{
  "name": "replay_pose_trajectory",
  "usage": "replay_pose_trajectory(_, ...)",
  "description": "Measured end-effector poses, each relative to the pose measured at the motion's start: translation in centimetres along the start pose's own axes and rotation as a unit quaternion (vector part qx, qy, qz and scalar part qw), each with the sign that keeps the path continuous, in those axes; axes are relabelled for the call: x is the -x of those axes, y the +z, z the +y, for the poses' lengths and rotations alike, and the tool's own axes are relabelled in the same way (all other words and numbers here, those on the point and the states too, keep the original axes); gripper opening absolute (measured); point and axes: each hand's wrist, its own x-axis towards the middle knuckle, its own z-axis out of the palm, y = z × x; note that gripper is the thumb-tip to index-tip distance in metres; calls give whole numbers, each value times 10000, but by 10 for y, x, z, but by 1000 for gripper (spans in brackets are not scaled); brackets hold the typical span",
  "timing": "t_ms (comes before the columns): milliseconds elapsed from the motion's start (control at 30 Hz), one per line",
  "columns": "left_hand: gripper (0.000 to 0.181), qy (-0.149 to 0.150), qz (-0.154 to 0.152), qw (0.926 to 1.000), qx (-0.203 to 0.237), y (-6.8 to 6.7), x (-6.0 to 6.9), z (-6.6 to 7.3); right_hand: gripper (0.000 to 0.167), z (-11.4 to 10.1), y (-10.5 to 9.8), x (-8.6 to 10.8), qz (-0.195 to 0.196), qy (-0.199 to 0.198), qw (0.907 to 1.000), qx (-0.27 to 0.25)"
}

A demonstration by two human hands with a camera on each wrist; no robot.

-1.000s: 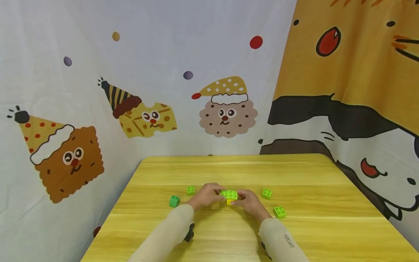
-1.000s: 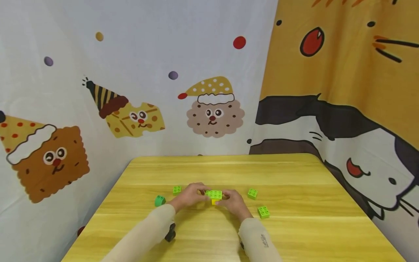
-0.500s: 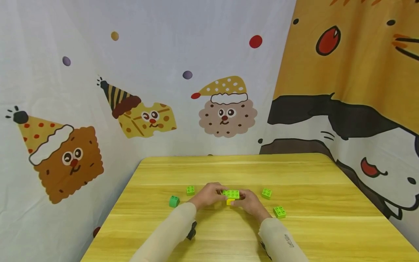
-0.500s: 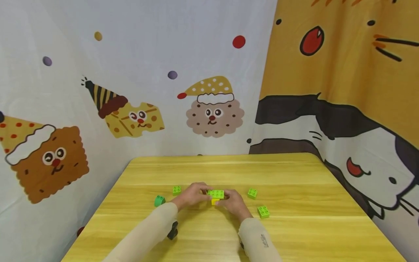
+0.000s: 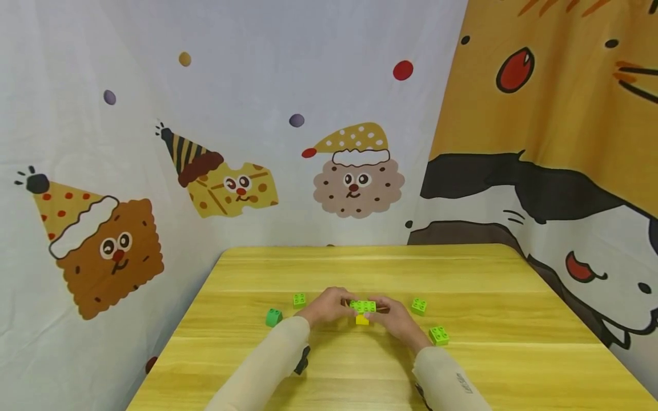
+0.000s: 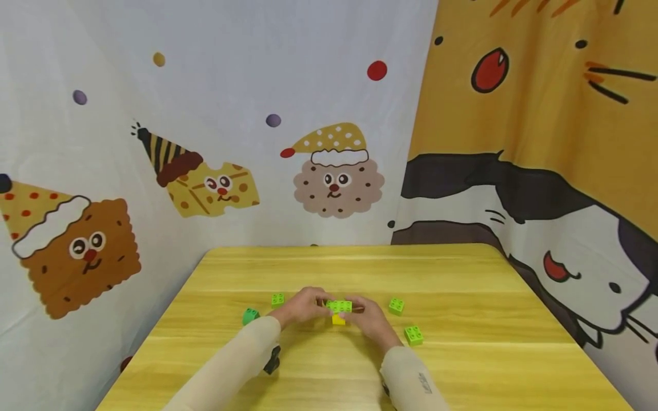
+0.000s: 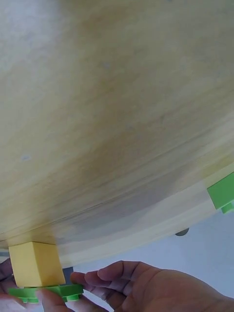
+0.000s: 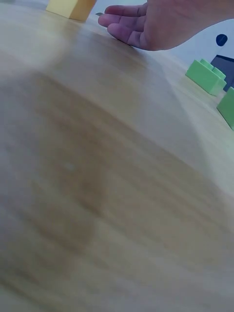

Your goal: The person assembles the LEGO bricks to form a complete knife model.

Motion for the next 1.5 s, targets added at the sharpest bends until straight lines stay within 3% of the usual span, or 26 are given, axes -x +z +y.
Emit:
replay_pose_trajectory(233, 34, -45, 54, 10000, 47, 0, -1, 0, 34, 0, -3, 1, 125, -39, 9999, 106)
replay_pose_trajectory(600, 24, 75, 249, 9994, 232, 9, 0, -6, 39, 0, -5, 0, 32, 249, 9996, 85)
replay_pose_trajectory(800, 26, 173, 371, 9988, 252, 15, 1, -10, 32, 2, -5, 0, 48, 255, 9997, 47)
replay_pose_trajectory(933, 26, 203, 433, 9985, 282, 16, 3, -12, 37, 2, -4, -1, 53, 309, 9995, 15)
replay_pose_trajectory(1233, 22, 95, 657, 9945, 816, 17, 8, -14, 44, 1, -4, -2, -22, 371, 9993, -45)
replay_pose_trajectory(1500, 28, 72, 653, 9905, 1206, 24, 13, -18, 48, -2, -3, 3, -59, 269, 9996, -6)
